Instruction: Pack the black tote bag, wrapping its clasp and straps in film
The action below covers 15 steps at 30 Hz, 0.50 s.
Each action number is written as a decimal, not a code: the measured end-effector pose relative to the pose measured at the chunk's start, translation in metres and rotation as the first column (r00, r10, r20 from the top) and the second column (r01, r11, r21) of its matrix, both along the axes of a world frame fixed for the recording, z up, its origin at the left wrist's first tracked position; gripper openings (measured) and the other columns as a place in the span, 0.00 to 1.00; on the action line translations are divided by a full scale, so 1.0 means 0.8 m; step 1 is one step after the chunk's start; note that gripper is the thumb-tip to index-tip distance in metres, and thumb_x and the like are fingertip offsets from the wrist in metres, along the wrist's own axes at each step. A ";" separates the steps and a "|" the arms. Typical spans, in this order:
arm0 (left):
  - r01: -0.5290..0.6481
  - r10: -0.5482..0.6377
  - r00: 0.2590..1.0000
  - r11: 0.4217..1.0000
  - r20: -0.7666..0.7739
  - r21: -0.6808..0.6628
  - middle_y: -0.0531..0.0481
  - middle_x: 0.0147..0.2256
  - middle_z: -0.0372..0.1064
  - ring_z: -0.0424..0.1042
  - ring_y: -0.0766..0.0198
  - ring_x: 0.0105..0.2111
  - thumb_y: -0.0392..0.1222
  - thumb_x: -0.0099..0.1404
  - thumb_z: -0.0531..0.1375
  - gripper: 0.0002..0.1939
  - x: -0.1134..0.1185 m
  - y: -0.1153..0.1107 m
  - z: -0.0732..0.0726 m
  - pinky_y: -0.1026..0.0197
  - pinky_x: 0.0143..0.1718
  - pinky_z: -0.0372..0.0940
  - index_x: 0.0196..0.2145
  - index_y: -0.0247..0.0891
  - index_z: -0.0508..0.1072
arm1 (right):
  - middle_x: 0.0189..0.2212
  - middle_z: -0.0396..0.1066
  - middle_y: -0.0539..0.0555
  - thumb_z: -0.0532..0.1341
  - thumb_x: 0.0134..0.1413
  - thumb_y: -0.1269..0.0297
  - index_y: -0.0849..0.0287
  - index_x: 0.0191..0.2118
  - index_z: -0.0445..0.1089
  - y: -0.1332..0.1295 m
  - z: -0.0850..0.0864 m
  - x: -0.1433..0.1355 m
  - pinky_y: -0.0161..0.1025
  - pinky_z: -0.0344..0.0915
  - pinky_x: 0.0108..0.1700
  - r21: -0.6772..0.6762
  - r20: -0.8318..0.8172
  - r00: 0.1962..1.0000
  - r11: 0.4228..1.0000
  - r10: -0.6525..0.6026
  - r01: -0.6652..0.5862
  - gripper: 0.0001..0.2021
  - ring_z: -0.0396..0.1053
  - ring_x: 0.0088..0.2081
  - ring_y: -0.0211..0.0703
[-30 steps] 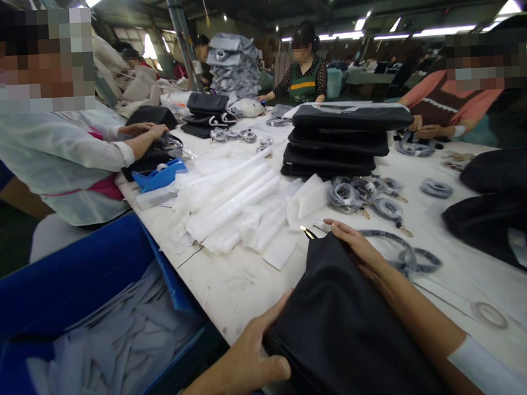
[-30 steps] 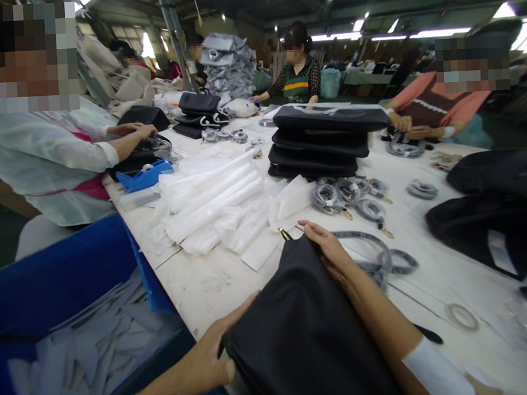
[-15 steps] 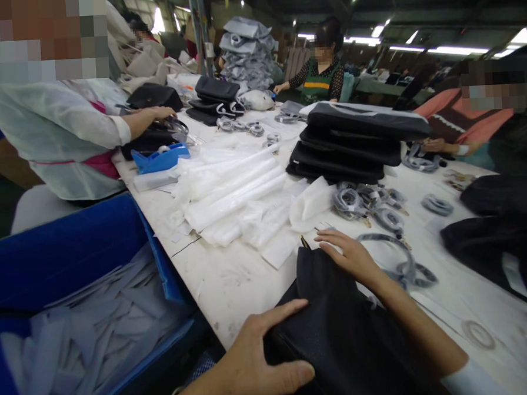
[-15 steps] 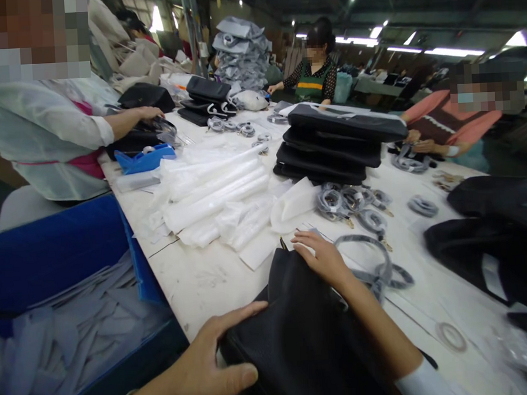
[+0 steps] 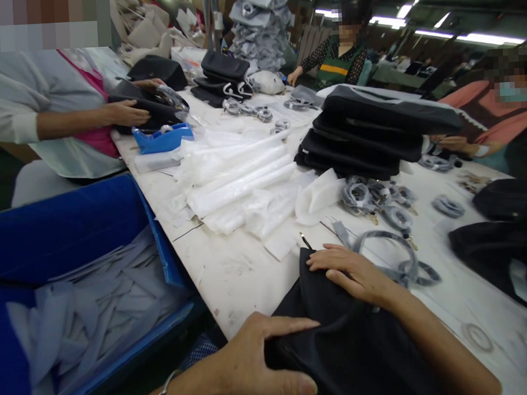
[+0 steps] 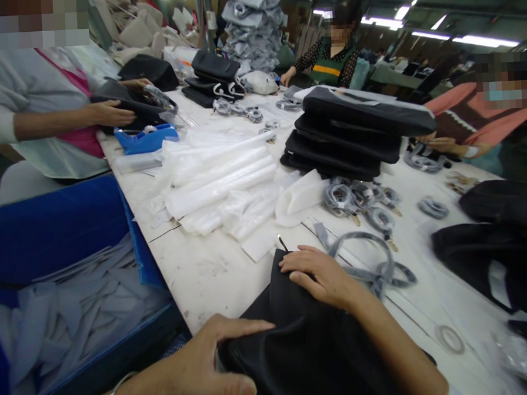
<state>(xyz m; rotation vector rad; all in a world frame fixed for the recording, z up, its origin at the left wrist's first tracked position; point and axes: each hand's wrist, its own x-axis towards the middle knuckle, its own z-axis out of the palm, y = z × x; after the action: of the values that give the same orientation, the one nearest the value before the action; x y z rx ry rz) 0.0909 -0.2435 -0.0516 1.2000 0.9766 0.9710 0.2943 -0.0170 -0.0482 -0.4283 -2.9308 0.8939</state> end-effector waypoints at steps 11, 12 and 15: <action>-0.266 0.265 0.964 0.953 -0.025 -0.147 0.50 0.33 0.71 0.72 0.64 0.30 0.51 0.58 0.67 0.22 0.027 0.067 -0.081 0.63 0.30 0.68 0.46 0.36 0.69 | 0.44 0.77 0.56 0.52 0.62 0.48 0.53 0.48 0.75 0.014 -0.040 0.002 0.51 0.68 0.49 0.028 0.060 0.840 0.843 -0.539 0.538 0.21 0.73 0.45 0.55; -0.285 0.282 0.958 0.953 -0.048 -0.103 0.49 0.34 0.70 0.72 0.63 0.32 0.50 0.56 0.68 0.23 0.030 0.072 -0.086 0.62 0.32 0.69 0.45 0.36 0.70 | 0.40 0.78 0.55 0.53 0.61 0.46 0.52 0.47 0.75 0.016 -0.039 0.003 0.49 0.69 0.44 -0.003 0.070 0.823 0.825 -0.564 0.565 0.21 0.74 0.41 0.54; -0.272 0.272 0.962 0.962 0.021 0.014 0.45 0.45 0.68 0.71 0.58 0.44 0.49 0.54 0.70 0.24 0.036 0.078 -0.092 0.57 0.45 0.71 0.44 0.37 0.70 | 0.26 0.74 0.50 0.57 0.57 0.43 0.52 0.46 0.76 0.019 -0.035 0.004 0.40 0.64 0.30 -0.136 0.076 0.766 0.754 -0.638 0.642 0.22 0.70 0.29 0.47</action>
<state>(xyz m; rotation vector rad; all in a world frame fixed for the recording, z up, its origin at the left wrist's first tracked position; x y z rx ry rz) 0.1198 -0.1810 -0.1250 1.0855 1.1407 1.2067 0.2973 -0.0019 -0.0760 -1.3569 -2.4187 0.9874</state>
